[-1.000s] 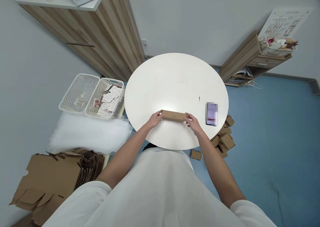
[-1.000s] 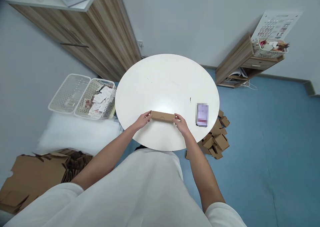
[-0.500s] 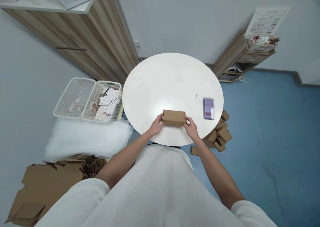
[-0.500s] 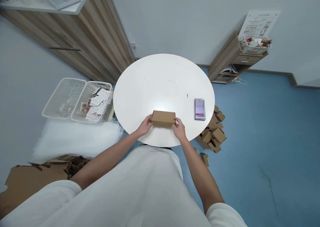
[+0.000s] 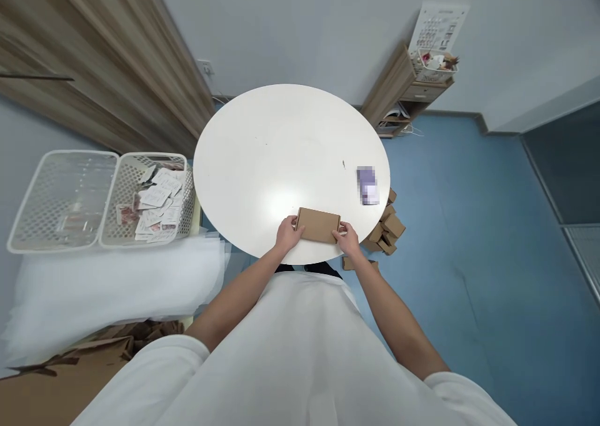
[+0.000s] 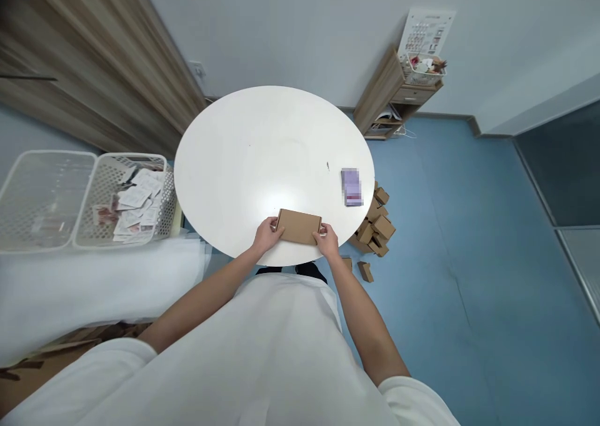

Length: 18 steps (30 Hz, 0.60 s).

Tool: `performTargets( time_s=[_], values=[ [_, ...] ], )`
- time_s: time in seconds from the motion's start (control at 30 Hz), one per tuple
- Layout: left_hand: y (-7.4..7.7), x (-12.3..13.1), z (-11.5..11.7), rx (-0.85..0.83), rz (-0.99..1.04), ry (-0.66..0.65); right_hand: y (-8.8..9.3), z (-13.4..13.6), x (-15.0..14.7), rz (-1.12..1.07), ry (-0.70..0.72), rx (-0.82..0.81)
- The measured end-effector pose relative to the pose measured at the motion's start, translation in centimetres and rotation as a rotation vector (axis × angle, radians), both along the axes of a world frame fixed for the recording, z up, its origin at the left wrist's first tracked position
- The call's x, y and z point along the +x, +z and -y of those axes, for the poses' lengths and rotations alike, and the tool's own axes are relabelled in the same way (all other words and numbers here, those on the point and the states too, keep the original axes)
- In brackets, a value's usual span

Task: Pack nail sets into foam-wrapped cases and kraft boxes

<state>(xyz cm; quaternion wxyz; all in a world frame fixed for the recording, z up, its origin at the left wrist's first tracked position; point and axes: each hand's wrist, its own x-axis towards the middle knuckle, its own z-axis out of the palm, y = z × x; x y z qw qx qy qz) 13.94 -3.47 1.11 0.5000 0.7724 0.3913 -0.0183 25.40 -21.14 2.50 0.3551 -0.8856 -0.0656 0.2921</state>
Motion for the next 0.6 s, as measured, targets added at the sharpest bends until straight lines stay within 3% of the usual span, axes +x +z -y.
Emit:
performTargets(
  time_s=[0.13,0.27,0.43,0.6],
  values=[
    [0.6,0.9,0.7,0.058,-0.013,-0.049,0.1,0.6,0.1,0.032,-0.011,-0.002],
    [2.2,3.8,3.8,0.087,0.022,-0.125,0.6,4.5,1.6,0.09,-0.089,0.051],
    [3.3,11.2,11.6,0.081,0.063,-0.326,0.3,13.7,5.9,0.218,-0.294,0.079],
    [2.3,19.5,20.2,-0.043,0.077,-0.551,-0.8,22.8,10.0,0.271,-0.488,-0.006]
  ],
)
